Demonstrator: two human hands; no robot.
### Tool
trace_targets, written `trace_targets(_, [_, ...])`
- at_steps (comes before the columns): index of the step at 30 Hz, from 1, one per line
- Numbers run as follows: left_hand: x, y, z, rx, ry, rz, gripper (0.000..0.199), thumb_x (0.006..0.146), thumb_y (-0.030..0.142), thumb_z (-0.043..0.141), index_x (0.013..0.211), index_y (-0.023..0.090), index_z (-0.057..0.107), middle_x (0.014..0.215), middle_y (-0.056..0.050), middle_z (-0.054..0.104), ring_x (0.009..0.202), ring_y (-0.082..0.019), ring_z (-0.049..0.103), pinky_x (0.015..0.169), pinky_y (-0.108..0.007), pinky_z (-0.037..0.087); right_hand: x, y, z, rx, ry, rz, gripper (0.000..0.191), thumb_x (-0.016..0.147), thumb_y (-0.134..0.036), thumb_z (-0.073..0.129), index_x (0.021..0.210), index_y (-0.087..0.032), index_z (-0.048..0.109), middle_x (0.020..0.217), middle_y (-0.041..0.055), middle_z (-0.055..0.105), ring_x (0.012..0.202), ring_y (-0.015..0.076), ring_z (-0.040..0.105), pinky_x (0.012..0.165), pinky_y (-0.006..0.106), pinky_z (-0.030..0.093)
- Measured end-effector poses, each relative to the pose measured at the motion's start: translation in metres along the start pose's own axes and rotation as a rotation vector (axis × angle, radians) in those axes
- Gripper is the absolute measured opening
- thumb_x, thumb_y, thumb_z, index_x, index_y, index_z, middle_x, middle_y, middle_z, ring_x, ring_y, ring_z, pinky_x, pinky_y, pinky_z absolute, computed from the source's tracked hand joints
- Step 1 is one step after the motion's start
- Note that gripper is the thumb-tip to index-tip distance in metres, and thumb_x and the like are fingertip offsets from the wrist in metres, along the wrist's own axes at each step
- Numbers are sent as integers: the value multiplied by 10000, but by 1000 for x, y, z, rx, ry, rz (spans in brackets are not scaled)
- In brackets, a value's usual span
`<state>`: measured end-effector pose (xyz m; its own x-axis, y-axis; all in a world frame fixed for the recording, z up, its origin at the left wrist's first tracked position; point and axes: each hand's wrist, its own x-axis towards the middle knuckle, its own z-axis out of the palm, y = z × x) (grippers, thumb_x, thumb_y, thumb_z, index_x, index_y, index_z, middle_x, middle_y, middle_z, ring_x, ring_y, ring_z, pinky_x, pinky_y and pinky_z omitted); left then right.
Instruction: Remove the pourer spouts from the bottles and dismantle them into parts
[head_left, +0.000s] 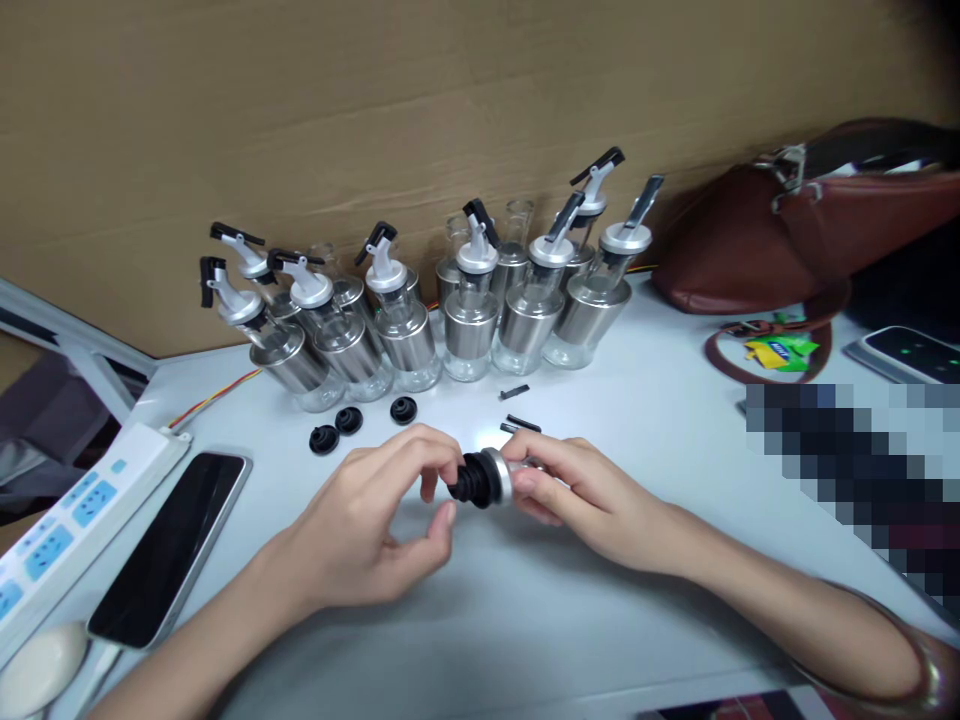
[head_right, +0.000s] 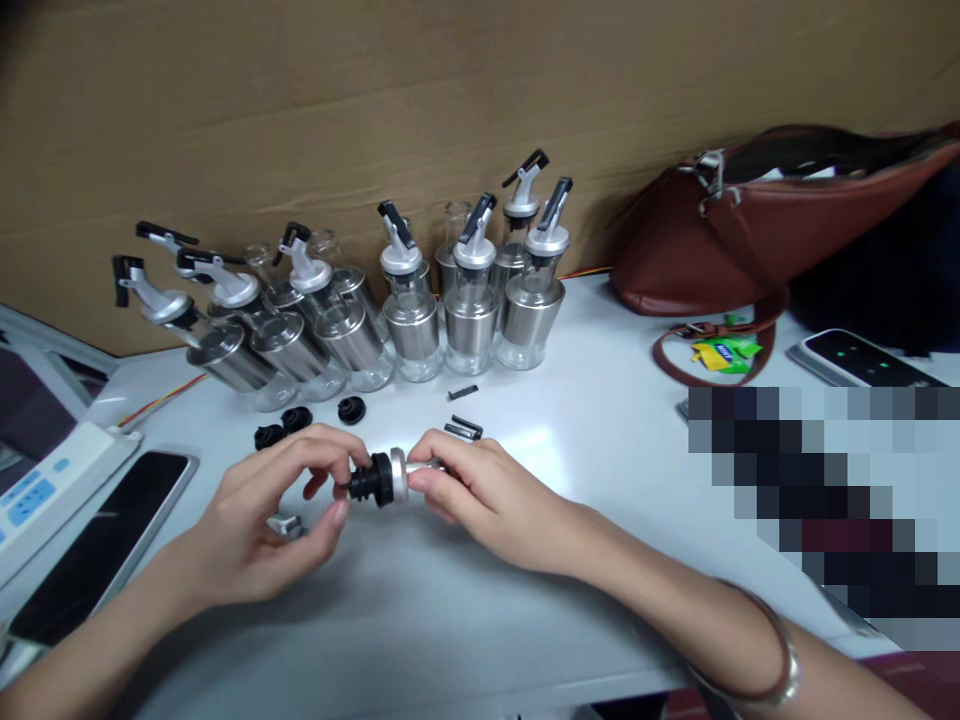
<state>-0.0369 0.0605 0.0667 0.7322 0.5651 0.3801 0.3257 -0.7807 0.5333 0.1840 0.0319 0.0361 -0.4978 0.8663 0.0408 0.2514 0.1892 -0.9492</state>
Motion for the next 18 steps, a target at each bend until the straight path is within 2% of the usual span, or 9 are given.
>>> trace_targets(4, [-1,-4,-1,-65,12,-4,219,856,90,552,1036,197,486,965,-49,649,743,-110,607,608,-195,490,0,1,-1,9,15,-17,291,983,-422,346,837,-196,456,573,-65,434,497,86,382,520,216,310])
trace_targets(7, [-1,-6,-1,-90,39,28,230,873,82,558,1075,189,532,979,-56,678,845,-133,650,706,-211,526,-1,1,-1,-14,-13,-29,249,984,-387,342,842,-202,428,590,-62,435,510,92,384,522,215,309])
trace_targets(10, [0,-7,-2,-116,55,49,215,858,72,593,1045,175,575,932,-56,698,872,-145,669,758,-224,536,-2,1,-1,-61,-65,-30,227,986,-354,323,829,-211,400,599,-60,423,524,100,379,531,220,306])
trace_targets(18, [1,-9,-5,-178,29,58,150,829,41,620,917,162,625,920,-73,731,847,-147,700,733,-222,570,-3,0,2,-171,-112,4,201,981,-328,303,820,-223,362,625,-46,443,549,118,386,555,237,303])
